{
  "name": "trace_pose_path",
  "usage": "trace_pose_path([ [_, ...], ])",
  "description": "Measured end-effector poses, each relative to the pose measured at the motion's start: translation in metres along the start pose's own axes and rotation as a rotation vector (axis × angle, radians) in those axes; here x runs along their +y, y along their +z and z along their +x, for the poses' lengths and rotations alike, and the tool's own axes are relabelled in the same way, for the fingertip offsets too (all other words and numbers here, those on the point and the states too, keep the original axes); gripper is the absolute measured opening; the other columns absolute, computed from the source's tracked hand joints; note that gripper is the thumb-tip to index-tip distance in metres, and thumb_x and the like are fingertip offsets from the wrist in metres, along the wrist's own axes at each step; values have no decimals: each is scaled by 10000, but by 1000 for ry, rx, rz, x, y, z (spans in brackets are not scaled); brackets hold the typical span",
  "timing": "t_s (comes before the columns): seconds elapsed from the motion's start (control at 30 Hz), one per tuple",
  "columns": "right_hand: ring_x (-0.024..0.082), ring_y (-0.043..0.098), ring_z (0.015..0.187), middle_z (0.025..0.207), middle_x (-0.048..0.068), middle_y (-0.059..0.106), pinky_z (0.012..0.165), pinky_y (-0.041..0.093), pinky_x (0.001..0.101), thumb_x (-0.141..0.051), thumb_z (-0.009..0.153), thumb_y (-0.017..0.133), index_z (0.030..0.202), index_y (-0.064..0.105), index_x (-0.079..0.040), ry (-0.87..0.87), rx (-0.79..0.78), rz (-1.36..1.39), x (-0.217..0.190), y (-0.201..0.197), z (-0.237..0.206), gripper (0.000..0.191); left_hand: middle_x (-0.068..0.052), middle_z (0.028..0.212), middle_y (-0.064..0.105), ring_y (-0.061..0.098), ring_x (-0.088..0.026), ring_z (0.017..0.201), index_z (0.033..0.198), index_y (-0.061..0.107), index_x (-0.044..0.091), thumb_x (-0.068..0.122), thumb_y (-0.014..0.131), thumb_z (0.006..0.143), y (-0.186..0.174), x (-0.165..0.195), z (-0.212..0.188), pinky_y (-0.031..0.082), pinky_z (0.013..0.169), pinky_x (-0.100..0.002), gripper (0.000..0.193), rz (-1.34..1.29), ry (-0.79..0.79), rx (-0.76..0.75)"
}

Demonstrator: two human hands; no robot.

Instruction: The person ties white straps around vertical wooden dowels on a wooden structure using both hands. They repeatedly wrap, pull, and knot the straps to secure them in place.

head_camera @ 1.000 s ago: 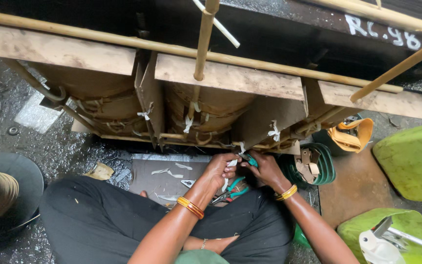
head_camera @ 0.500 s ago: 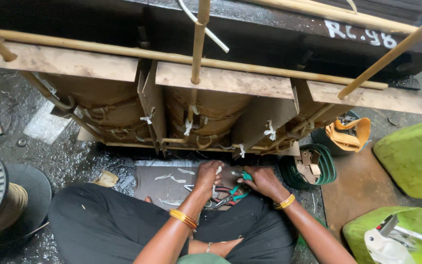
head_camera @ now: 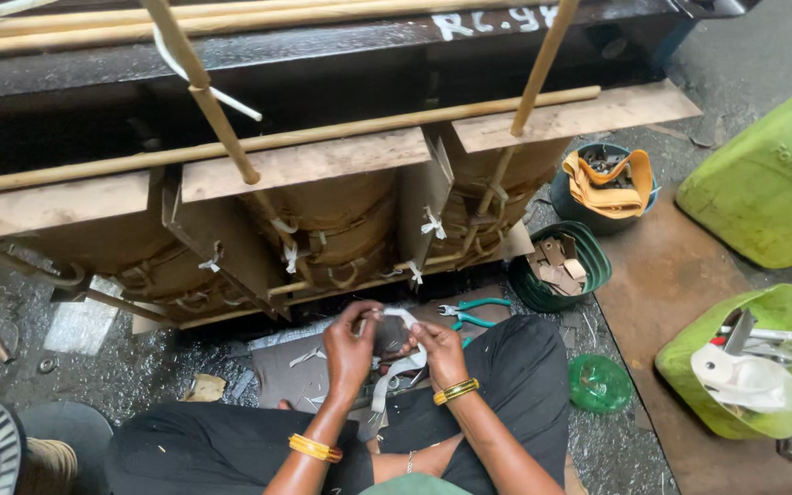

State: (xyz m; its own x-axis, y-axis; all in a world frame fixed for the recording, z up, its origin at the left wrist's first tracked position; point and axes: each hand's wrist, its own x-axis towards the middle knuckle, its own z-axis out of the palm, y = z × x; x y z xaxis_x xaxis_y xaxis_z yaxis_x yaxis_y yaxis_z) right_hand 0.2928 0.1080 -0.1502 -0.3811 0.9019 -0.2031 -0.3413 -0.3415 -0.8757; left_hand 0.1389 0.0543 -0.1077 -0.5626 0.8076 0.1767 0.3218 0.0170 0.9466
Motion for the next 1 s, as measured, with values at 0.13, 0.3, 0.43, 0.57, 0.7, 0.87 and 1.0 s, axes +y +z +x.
trace_pose_path([
  [0.13, 112, 532, 596, 833, 65, 715, 472, 367, 198, -149, 912, 743, 1087, 753, 31, 92, 376, 14, -12, -25, 4, 251, -208, 866, 742, 701, -365, 847, 1043, 748, 53, 62, 702, 793, -19, 11, 9, 541, 820, -471, 254, 717, 286, -45],
  [0.3, 110, 657, 743, 1012, 94, 759, 483, 390, 188, -230, 950, 708, 1148, 704, 5, -106, 379, 304, -51, -29, 28, 307, -169, 922, 730, 722, -306, 822, 1263, 674, 30, -5, 646, 785, 17, 59, 11, 524, 902, -455, 480, 835, 605, -278],
  [0.43, 117, 669, 788, 1055, 66, 749, 472, 364, 204, -252, 965, 682, 1181, 697, -27, -143, 368, 377, -74, -12, 55, 311, -185, 1008, 709, 722, -336, 833, 1251, 636, 9, 60, 653, 882, 55, 115, 26, 556, 789, -442, 374, 605, 816, -159],
  [0.57, 121, 647, 831, 1024, 37, 718, 669, 517, 242, -196, 993, 655, 1167, 704, -19, -149, 309, 534, -82, -3, 70, 253, -181, 1034, 716, 711, -372, 816, 1183, 669, 44, 79, 647, 934, 73, 151, 41, 570, 687, -436, 252, 401, 682, -42],
  [0.7, 103, 602, 799, 969, 5, 706, 642, 447, 236, -111, 981, 676, 1127, 716, -29, -198, 288, 568, -81, -7, 79, 172, -153, 923, 719, 710, -357, 786, 1095, 716, 72, 88, 666, 908, 66, 144, 38, 564, 666, -445, 194, 475, 577, -102],
  [0.87, 95, 623, 818, 942, -13, 687, 611, 413, 242, -117, 980, 675, 1060, 708, -48, -209, 300, 522, -76, -16, 77, 111, -161, 881, 716, 705, -353, 760, 1036, 711, 57, 57, 669, 854, 59, 100, 23, 558, 628, -449, 186, 562, 591, -195],
  [1.0, 137, 592, 743, 880, 31, 668, 560, 383, 261, -147, 986, 680, 1058, 729, -20, -149, 364, 454, -49, -24, 59, 153, -168, 890, 710, 722, -318, 739, 979, 689, 24, 32, 659, 807, 58, 60, 12, 567, 600, -426, 174, 793, 646, -408],
])
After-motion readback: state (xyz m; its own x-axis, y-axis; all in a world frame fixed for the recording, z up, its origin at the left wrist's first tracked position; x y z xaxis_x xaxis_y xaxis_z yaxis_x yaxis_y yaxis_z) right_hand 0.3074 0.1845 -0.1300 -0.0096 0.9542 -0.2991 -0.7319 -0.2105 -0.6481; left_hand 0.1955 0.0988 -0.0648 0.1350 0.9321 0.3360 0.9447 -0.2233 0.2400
